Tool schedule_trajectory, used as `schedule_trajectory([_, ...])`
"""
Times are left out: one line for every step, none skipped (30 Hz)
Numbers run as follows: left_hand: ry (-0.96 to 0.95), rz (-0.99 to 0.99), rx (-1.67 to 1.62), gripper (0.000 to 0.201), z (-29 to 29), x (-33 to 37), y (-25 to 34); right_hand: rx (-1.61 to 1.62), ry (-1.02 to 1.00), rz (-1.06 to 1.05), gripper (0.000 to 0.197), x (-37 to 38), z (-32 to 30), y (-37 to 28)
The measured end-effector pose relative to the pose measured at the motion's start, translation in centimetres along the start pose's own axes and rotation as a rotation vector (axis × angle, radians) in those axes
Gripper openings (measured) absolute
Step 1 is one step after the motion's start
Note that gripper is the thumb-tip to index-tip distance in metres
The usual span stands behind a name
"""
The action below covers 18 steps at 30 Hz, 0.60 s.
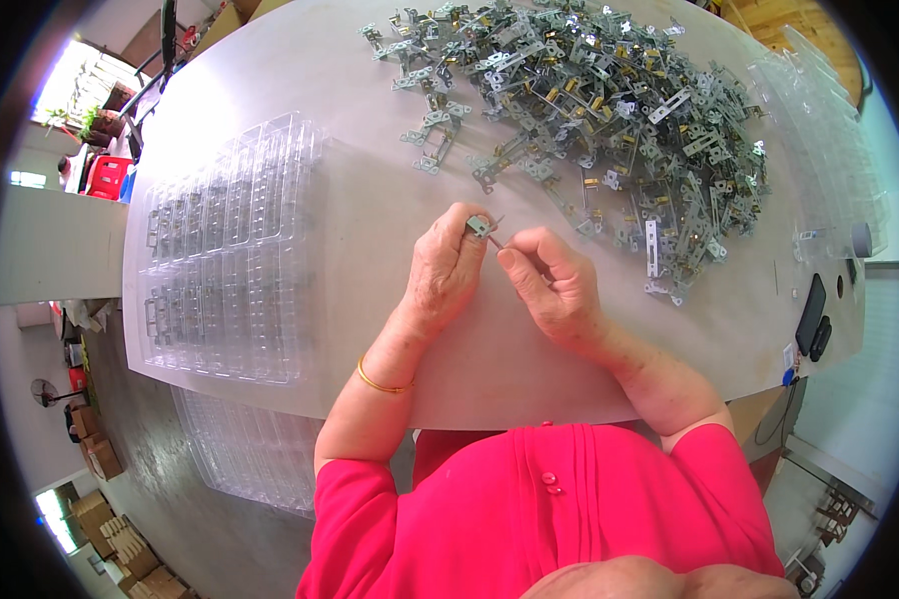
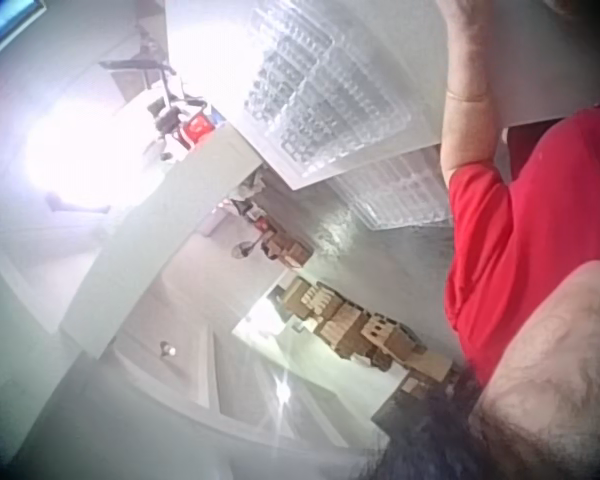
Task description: The person assembles metal components by inserting pins into metal brackets by hand and placing the assembled parts into slots in a plastic tray.
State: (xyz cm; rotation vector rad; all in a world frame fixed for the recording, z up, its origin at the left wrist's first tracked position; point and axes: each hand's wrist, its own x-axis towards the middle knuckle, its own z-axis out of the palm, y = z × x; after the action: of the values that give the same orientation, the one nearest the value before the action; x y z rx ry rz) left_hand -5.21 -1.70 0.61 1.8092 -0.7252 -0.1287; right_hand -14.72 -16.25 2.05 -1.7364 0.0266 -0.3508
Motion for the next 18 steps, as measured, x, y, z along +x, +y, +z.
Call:
schedule_trajectory([0.006,0.020,0.051,0.011,-0.03,-0.01,0.01,0.000,0.000,-0.001,0.008,0.00,-0.01,0.05])
schedule_trajectory([0.007,0.020,0.051,0.011,0.00,0.02,0.03,0.001,0.000,-0.002,0.008,-0.01,-0.02,0.16])
schedule_trajectory([0.024,0.044,0.081,0.009,0.07,0.05,0.05,0.001,0.001,-0.003,0.008,-0.02,-0.02,0.27])
schedule_trajectory([0.042,0.067,0.112,0.007,0.11,0.08,0.06,0.000,0.001,-0.004,0.008,-0.01,0.00,0.36])
schedule_trajectory([0.042,0.068,0.112,0.007,0.09,0.11,0.15,0.004,0.005,-0.010,0.008,0.00,0.02,0.45])
schedule_trajectory([0.056,0.100,0.184,0.006,0.01,0.13,0.31,0.009,0.010,-0.016,0.008,0.03,0.05,0.49])
schedule_trajectory([0.070,0.132,0.256,0.006,-0.04,0.16,0.39,0.009,0.010,-0.017,0.008,0.03,0.01,0.51])
schedule_trajectory([0.071,0.132,0.256,0.006,-0.04,0.19,0.31,-0.004,0.006,-0.010,0.008,0.03,-0.08,0.52])
schedule_trajectory([0.079,0.172,0.330,0.008,-0.03,0.23,0.15,-0.015,0.002,-0.003,0.008,0.04,-0.12,0.54])
schedule_trajectory([0.088,0.212,0.404,0.010,-0.03,0.26,0.06,-0.015,0.002,-0.004,0.008,0.06,-0.09,0.56])
schedule_trajectory([0.089,0.213,0.405,0.010,0.01,0.22,0.09,-0.040,0.012,-0.018,0.008,0.10,-0.04,0.61])
schedule_trajectory([0.070,0.222,0.452,0.012,0.10,0.15,0.16,-0.064,0.023,-0.033,0.009,0.13,0.00,0.65])
schedule_trajectory([0.052,0.231,0.500,0.015,0.15,0.11,0.22,-0.064,0.023,-0.034,0.009,0.11,0.11,0.74])
schedule_trajectory([0.052,0.232,0.500,0.015,0.14,0.10,0.27,-0.027,0.051,-0.034,0.011,0.07,0.28,0.83])
schedule_trajectory([0.048,0.234,0.520,0.016,0.16,0.09,0.28,0.010,0.079,-0.035,0.013,0.05,0.40,0.89])
schedule_trajectory([0.044,0.237,0.540,0.017,0.19,0.12,0.27,0.010,0.080,-0.035,0.013,0.08,0.47,0.88])
schedule_trajectory([0.044,0.238,0.539,0.017,0.26,0.13,0.16,0.037,0.090,-0.018,0.016,0.12,0.51,0.85])
schedule_trajectory([0.049,0.252,0.565,0.017,0.30,0.08,0.01,0.064,0.099,-0.002,0.019,0.13,0.55,0.80])
